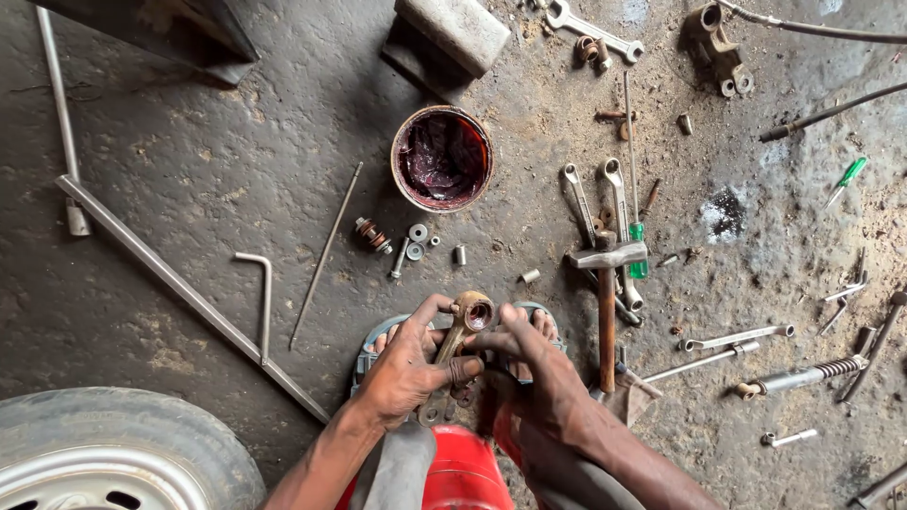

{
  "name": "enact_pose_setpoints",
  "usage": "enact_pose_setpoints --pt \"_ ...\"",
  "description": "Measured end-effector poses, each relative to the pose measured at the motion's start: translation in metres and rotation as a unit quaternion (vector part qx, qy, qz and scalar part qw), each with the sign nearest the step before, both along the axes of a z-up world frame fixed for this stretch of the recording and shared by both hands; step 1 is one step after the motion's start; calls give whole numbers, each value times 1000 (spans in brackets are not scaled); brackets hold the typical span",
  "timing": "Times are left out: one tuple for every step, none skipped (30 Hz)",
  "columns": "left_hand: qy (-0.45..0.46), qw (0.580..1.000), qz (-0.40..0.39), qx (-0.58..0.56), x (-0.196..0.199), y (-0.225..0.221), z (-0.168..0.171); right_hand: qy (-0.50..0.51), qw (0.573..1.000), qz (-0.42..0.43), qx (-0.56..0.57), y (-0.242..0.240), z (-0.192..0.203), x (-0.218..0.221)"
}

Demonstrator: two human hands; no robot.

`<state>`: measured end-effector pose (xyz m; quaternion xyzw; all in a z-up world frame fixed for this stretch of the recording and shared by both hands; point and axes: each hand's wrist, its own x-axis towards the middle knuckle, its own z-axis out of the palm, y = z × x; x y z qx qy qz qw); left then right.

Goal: The person is seen applying grease to the small parts of the vehicle using their hands.

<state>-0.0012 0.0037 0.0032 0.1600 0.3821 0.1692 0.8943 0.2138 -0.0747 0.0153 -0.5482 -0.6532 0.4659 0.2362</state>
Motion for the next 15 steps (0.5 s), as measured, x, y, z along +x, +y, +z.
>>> enact_pose_setpoints --pt "0 1000 0 0 0 -1 -1 0 1000 0 0 0 0 1" --pt "-16 1000 12 -11 0 -1 -2 -47 998 25 -19 0 1 2" --pt "-32 999 23 -23 0 -2 -3 -93 994 50 -37 -1 1 3" --pt "-32 999 23 -23 1 -1 -2 -93 994 50 -38 2 2 5" --pt "-48 998 28 -32 1 0 -1 -88 988 95 81 5 3 7" --pt "-63 997 32 -41 0 1 1 -81 967 140 198 8 3 9" --pt "-62 997 33 -41 0 0 1 -80 967 140 198 7 3 9" --pt "-51 998 16 -43 0 0 0 -92 971 135 175 6 3 10" --pt "-41 998 0 -45 1 -1 0 -103 974 131 151 4 3 10" --pt "-41 998 0 -45 1 0 2 -103 974 130 151 0 -2 8" --pt "-53 997 8 -58 1 1 4 -54 985 26 161 -4 -6 6" --pt "-64 995 17 -72 1 2 6 -4 983 -77 169 -9 -11 4" --pt "-64 995 17 -72 1 2 7 -4 983 -76 168 -4 -3 1" --pt "-24 999 -5 -40 1 2 8 -44 981 -92 162 2 5 -1" --pt "15 999 -27 -8 1 3 9 -84 978 -108 155 8 13 -4"
